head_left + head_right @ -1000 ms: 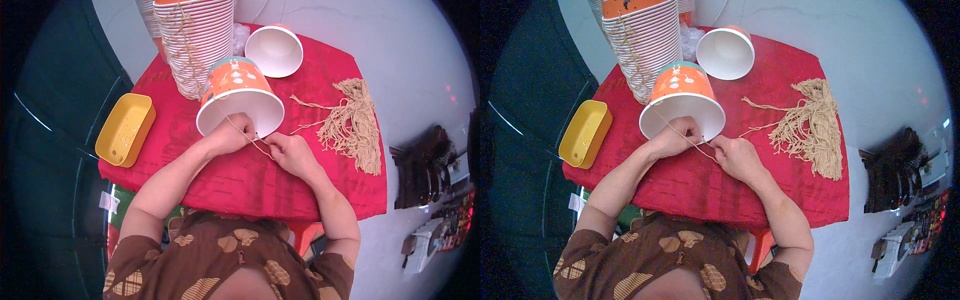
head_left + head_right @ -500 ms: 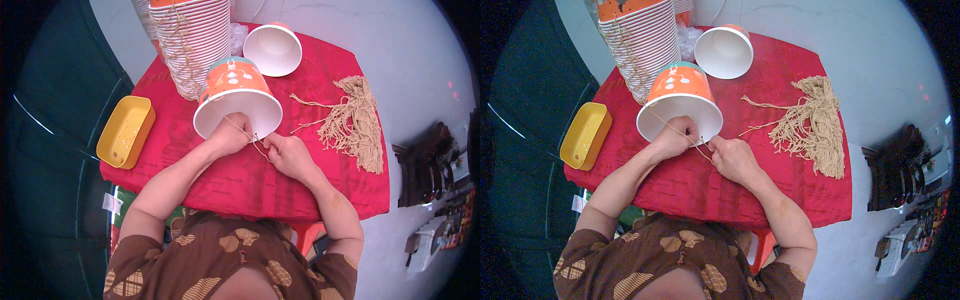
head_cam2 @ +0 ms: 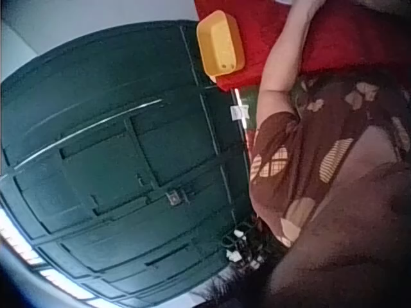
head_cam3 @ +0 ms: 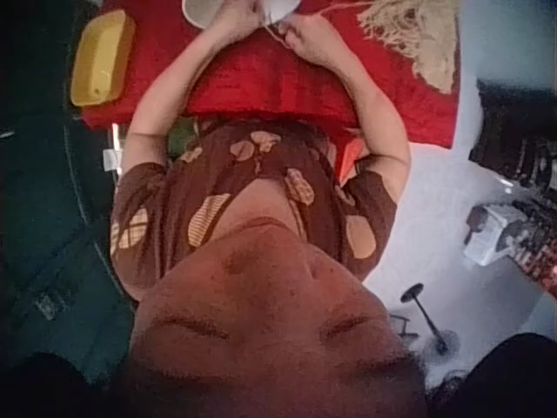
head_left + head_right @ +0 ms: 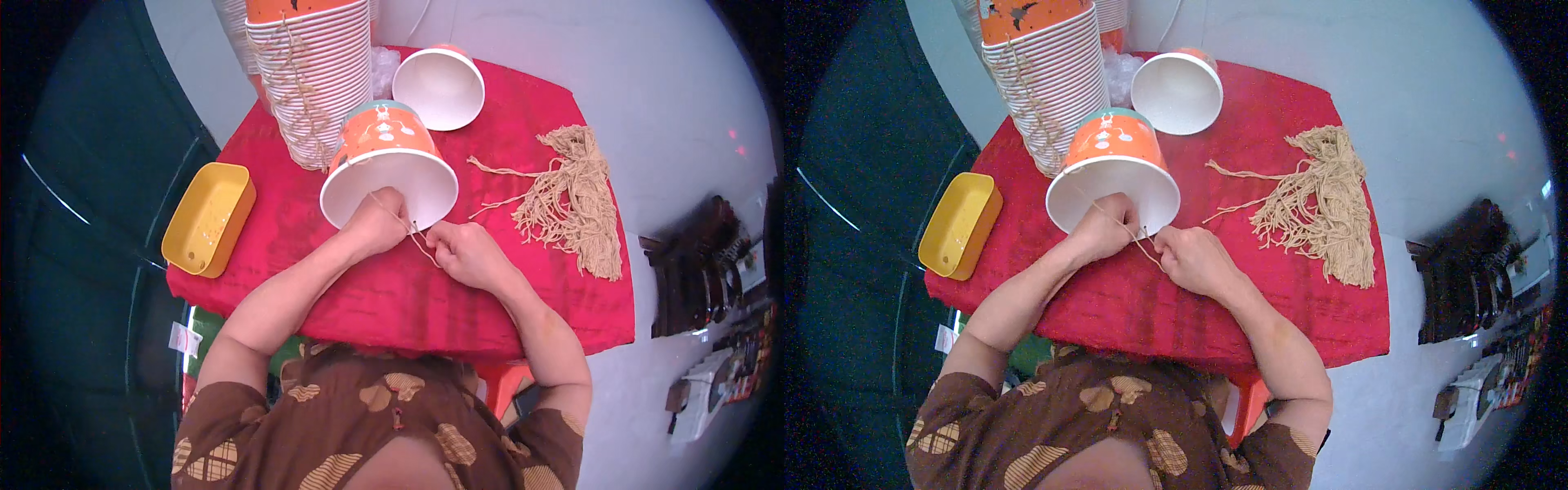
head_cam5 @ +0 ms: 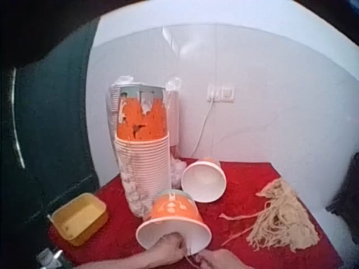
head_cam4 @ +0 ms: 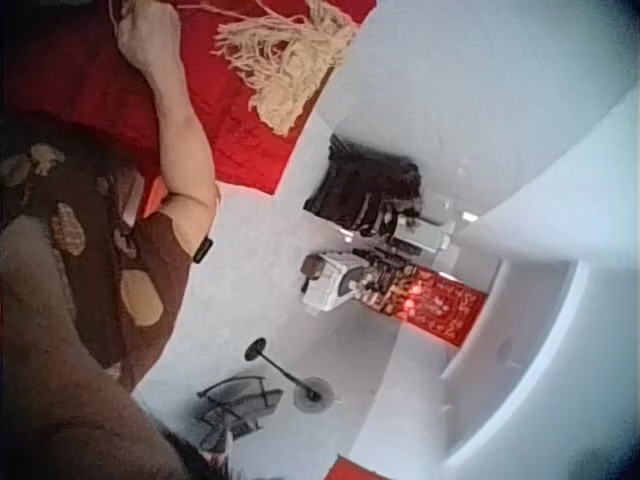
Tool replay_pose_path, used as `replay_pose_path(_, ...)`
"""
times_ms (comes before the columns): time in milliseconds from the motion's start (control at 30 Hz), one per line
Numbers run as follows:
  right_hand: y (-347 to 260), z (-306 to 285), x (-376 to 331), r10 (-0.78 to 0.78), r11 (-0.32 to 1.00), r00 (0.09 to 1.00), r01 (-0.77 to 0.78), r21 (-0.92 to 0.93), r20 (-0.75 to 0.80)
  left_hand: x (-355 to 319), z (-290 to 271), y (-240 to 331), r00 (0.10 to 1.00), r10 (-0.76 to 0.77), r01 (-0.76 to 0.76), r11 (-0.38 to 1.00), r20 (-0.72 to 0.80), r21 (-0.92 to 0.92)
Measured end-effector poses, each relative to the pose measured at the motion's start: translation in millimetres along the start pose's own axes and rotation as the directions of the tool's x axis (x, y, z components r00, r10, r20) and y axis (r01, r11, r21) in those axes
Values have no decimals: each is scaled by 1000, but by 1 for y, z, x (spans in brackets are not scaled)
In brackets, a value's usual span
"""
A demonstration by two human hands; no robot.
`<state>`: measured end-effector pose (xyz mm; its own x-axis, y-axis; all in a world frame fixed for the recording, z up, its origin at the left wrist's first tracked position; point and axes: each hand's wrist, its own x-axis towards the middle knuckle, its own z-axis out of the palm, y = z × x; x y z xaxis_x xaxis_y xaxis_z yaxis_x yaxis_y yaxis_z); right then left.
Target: Attaching string handles to paper buckets by threading them through holes and knotting them.
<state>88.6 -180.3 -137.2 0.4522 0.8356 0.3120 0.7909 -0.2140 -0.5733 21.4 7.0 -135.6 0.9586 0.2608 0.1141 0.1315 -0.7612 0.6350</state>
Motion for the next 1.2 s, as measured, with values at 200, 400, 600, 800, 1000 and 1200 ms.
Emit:
replay_pose_path(200,-4,-21,10,237,971,971,-236,41,-15,-3,-5,-1,996,61,-59,998,68,-26)
replay_pose_path(400,12,0,19,242,958,944,-196,209,-223,1,-5,3,989,88,-88,996,117,-2)
replay_pose_path(600,15,-5,16,260,933,915,-155,325,-310,-25,-3,12,971,215,-190,959,105,-209)
replay_pose_path(800,29,-29,10,139,981,766,-22,190,-627,-82,-38,47,868,464,-358,832,179,-424)
replay_pose_path(1000,28,-48,7,-89,986,701,161,35,-708,-89,-69,36,993,33,-95,793,-113,-602)
replay_pose_path(1200,5,-50,6,-159,987,774,125,-99,-613,-78,-53,43,992,-47,-96,304,-115,-948)
